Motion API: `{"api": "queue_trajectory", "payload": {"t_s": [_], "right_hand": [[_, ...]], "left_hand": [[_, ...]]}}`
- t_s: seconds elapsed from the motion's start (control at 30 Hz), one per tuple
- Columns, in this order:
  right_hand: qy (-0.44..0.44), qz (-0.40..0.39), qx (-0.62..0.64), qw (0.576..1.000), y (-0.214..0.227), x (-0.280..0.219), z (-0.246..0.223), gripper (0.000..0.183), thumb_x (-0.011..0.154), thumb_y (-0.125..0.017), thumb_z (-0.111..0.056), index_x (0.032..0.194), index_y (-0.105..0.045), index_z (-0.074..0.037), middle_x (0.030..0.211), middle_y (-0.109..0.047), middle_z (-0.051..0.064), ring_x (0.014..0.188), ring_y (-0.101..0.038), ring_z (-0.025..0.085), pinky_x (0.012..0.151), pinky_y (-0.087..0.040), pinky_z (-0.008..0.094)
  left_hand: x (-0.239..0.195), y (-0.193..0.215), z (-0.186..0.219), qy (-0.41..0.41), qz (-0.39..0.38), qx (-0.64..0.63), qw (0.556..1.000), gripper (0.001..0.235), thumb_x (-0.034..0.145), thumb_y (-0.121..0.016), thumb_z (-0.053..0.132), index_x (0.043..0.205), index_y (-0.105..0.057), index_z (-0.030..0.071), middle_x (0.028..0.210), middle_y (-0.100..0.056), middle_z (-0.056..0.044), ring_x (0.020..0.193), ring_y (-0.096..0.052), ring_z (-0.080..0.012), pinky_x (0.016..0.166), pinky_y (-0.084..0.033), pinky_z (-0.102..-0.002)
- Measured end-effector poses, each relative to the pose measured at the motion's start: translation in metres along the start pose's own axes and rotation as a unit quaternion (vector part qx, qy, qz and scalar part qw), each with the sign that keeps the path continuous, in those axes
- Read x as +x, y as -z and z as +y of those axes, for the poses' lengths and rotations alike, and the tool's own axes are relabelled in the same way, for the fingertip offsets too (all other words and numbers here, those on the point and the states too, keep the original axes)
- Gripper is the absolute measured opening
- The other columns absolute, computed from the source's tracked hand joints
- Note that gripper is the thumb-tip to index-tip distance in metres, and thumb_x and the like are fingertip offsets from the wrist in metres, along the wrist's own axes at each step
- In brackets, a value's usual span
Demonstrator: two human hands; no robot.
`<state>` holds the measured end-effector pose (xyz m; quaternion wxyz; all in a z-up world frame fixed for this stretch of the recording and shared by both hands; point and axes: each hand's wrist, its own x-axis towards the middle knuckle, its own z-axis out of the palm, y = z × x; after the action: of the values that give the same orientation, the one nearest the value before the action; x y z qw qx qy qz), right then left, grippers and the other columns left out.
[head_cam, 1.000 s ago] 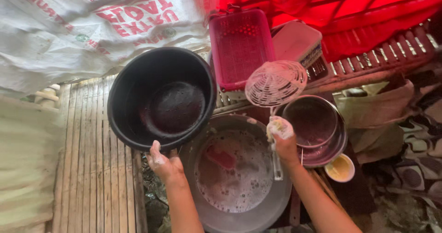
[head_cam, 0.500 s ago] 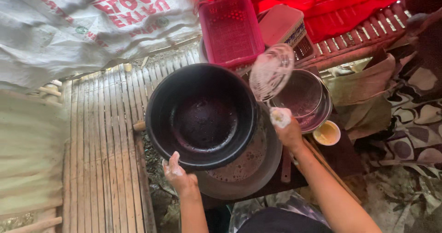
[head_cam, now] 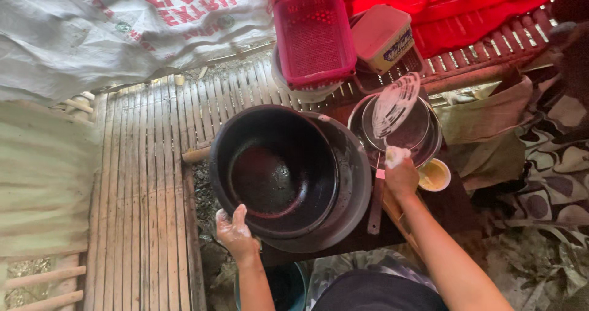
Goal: The person washes a metal strainer and a black pot in a large basin of soapy water. They use a sponge and a pink scrubber to clean the items, scrubbing the strainer thoroughly before moving on to the pot.
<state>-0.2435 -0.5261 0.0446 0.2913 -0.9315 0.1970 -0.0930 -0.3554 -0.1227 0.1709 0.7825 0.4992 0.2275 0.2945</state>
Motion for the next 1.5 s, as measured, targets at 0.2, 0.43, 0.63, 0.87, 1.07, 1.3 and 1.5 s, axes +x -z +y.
{"api": "queue_trajectory", "payload": {"t_s": [0.2,0.43,0.63,0.87,1.07,1.3,1.5], "right_hand": [[0.057,0.001,0.022,0.998,-0.019,-0.013,0.013,0.037,0.087,-0.066,-0.022,0.123,-0.065,-0.013,0.117,-0.065,0.02,0.101,-0.065,0.043,0.08,-0.051,0.052],[0.041,-0.035,0.237,0.97,-0.055,0.001,0.047,0.034,0.091,-0.067,-0.023,0.122,-0.066,-0.01,0.114,-0.07,0.017,0.105,-0.068,0.039,0.088,-0.053,0.044],[-0.036,-0.076,0.317,0.945,-0.055,0.005,0.058,0.034,0.092,-0.065,-0.027,0.119,-0.068,-0.008,0.113,-0.073,0.019,0.105,-0.068,0.041,0.088,-0.054,0.046],[-0.041,-0.162,-0.101,0.981,-0.008,-0.001,0.028,0.052,0.09,-0.064,-0.039,0.131,-0.051,-0.009,0.131,-0.057,0.024,0.104,-0.067,0.044,0.082,-0.053,0.056],[0.0,-0.062,0.026,0.998,0.046,-0.004,-0.071,0.049,0.096,-0.058,-0.041,0.13,-0.049,-0.008,0.125,-0.061,0.023,0.107,-0.065,0.045,0.087,-0.052,0.055],[0.245,-0.186,-0.13,0.943,-0.063,-0.024,-0.101,0.038,0.092,-0.056,-0.028,0.124,-0.056,-0.006,0.132,-0.057,0.022,0.122,-0.057,0.041,0.092,-0.051,0.054],[0.334,-0.26,-0.338,0.841,-0.163,-0.05,-0.044,0.046,0.096,-0.049,-0.023,0.14,-0.055,-0.01,0.155,-0.041,0.02,0.134,-0.046,0.047,0.096,-0.048,0.061]], "left_hand": [[-0.01,-0.004,-0.025,0.007,0.04,0.074,0.996,0.019,0.086,-0.07,-0.008,0.098,-0.059,0.001,0.091,-0.057,0.002,0.082,-0.055,-0.0084,0.076,-0.049,-0.023],[-0.021,0.0,-0.029,0.01,0.02,0.073,0.997,0.018,0.086,-0.07,-0.009,0.097,-0.059,0.0,0.09,-0.06,0.0,0.081,-0.055,-0.0091,0.074,-0.048,-0.024],[-0.022,0.011,-0.037,0.031,0.063,0.059,0.996,0.021,0.086,-0.067,-0.006,0.105,-0.059,-0.004,0.093,-0.061,-0.001,0.084,-0.058,-0.0095,0.079,-0.051,-0.024],[-0.017,-0.002,-0.034,0.011,0.066,0.115,0.991,0.027,0.083,-0.072,-0.004,0.107,-0.06,-0.004,0.094,-0.061,-0.001,0.084,-0.056,-0.0103,0.078,-0.049,-0.024],[-0.021,-0.018,-0.026,-0.126,0.044,0.291,0.947,0.028,0.091,-0.081,0.013,0.101,-0.061,-0.005,0.086,-0.056,-0.003,0.076,-0.047,-0.0114,0.068,-0.043,-0.028],[-0.034,-0.038,0.016,-0.272,0.027,0.408,0.871,0.025,0.092,-0.081,0.015,0.087,-0.061,0.001,0.073,-0.057,-0.008,0.061,-0.048,-0.0192,0.06,-0.046,-0.033],[-0.04,-0.043,0.04,-0.343,0.007,0.431,0.835,0.021,0.094,-0.078,0.013,0.088,-0.061,0.002,0.079,-0.062,-0.011,0.067,-0.06,-0.0255,0.064,-0.05,-0.037]]}}
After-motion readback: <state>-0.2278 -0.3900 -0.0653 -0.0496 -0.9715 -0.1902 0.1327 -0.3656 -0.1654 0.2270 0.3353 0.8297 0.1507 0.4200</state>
